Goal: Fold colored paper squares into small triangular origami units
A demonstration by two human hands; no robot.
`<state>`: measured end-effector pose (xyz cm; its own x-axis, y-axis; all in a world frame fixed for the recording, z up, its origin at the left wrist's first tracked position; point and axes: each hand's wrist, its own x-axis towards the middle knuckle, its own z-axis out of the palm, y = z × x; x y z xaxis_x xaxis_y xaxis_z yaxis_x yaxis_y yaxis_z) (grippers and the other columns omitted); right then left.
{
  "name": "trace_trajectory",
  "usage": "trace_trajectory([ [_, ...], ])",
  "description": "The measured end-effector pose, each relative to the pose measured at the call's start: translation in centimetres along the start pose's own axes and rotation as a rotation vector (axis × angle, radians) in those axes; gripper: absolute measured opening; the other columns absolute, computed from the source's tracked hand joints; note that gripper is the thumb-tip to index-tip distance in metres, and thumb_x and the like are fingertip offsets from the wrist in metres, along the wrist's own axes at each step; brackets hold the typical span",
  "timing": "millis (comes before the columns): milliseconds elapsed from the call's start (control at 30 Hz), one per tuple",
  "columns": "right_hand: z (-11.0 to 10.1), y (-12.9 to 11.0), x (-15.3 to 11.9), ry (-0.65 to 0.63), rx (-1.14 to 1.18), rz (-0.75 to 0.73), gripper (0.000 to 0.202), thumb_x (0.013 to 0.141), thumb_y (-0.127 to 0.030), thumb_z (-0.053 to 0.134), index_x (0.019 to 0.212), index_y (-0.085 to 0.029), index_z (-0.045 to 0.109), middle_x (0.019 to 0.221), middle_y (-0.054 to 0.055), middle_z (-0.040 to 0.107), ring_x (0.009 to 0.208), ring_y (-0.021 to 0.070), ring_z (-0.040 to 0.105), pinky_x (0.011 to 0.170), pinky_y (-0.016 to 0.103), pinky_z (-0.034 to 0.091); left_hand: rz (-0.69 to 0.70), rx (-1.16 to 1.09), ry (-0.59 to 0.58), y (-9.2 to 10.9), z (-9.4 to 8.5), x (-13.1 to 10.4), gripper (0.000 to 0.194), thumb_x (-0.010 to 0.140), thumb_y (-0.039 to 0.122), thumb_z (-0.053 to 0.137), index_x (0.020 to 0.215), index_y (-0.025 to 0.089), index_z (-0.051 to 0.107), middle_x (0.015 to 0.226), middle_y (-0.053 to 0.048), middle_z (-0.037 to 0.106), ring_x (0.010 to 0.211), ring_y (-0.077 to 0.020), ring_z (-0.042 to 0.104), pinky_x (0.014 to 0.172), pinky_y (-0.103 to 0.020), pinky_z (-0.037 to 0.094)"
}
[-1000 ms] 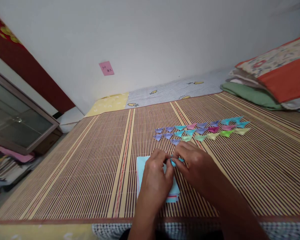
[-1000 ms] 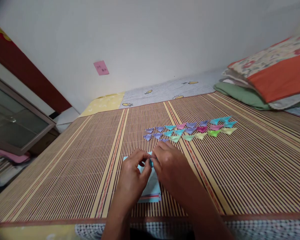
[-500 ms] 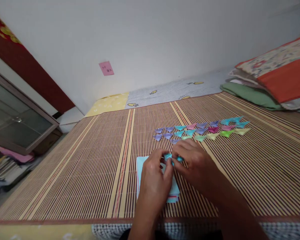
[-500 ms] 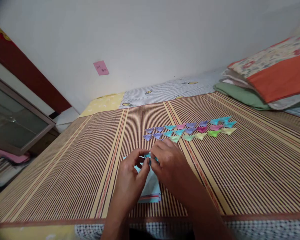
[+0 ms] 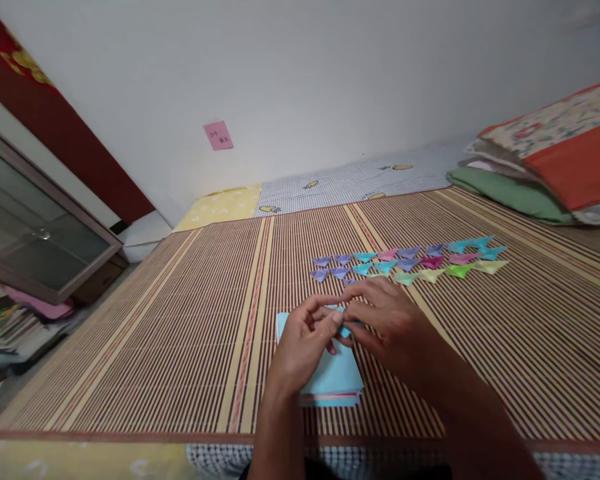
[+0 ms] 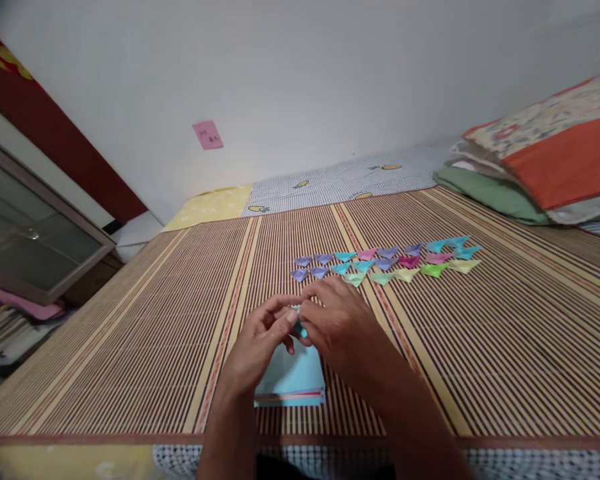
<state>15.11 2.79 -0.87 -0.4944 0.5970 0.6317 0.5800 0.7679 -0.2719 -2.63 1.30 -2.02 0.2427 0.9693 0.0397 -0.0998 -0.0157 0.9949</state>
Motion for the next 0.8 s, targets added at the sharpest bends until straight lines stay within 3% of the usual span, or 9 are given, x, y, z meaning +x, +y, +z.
trace_trajectory([
  [200,-0.1,0.1,-0.1,0.035,0.041,-0.014,0.019,0.094,-0.011,0.062,0.077,-0.019,0.064,0.110,0.010,0.072,0.104,0.0291,0.061,0.085,0.042,0.045,-0.052,-0.182,0.002,-0.3,-0.2,0.0,0.031,0.088,0.035,0.074,0.114,0.017,0.069,0.095,-0.005,0.068,0.073,-0.0136,0.070,0.063,-0.025,0.059],
  [400,-0.6,0.0,-0.2,0.032,0.071,-0.040,0.015,0.098,-0.013,0.058,0.091,-0.019,0.070,0.111,0.012,0.070,0.107,0.0308,0.061,0.090,0.048,0.047,-0.109,-0.388,-0.028,-1.1,-0.1,0.5,0.027,0.080,0.034,0.081,0.096,0.013,0.073,0.083,-0.005,0.067,0.067,-0.0130,0.066,0.053,-0.021,0.058],
  [500,-0.5,0.1,-0.3,0.057,0.068,-0.044,0.016,0.098,-0.012,0.058,0.091,-0.020,0.069,0.113,0.012,0.069,0.109,0.0310,0.060,0.091,0.049,0.047,-0.101,-0.407,-0.007,-1.0,0.0,0.4,0.025,0.078,0.029,0.084,0.093,0.014,0.071,0.087,-0.004,0.065,0.072,-0.0133,0.065,0.055,-0.021,0.060],
  [800,-0.3,-0.3,0.1,0.161,0.074,-0.004,0.015,0.095,-0.008,0.060,0.104,-0.019,0.066,0.113,0.011,0.068,0.110,0.0283,0.061,0.094,0.046,0.048,-0.020,-0.449,0.123,-0.5,1.2,0.2,0.042,0.076,0.021,0.085,0.115,0.019,0.071,0.112,-0.007,0.064,0.083,-0.0119,0.063,0.067,-0.022,0.060],
])
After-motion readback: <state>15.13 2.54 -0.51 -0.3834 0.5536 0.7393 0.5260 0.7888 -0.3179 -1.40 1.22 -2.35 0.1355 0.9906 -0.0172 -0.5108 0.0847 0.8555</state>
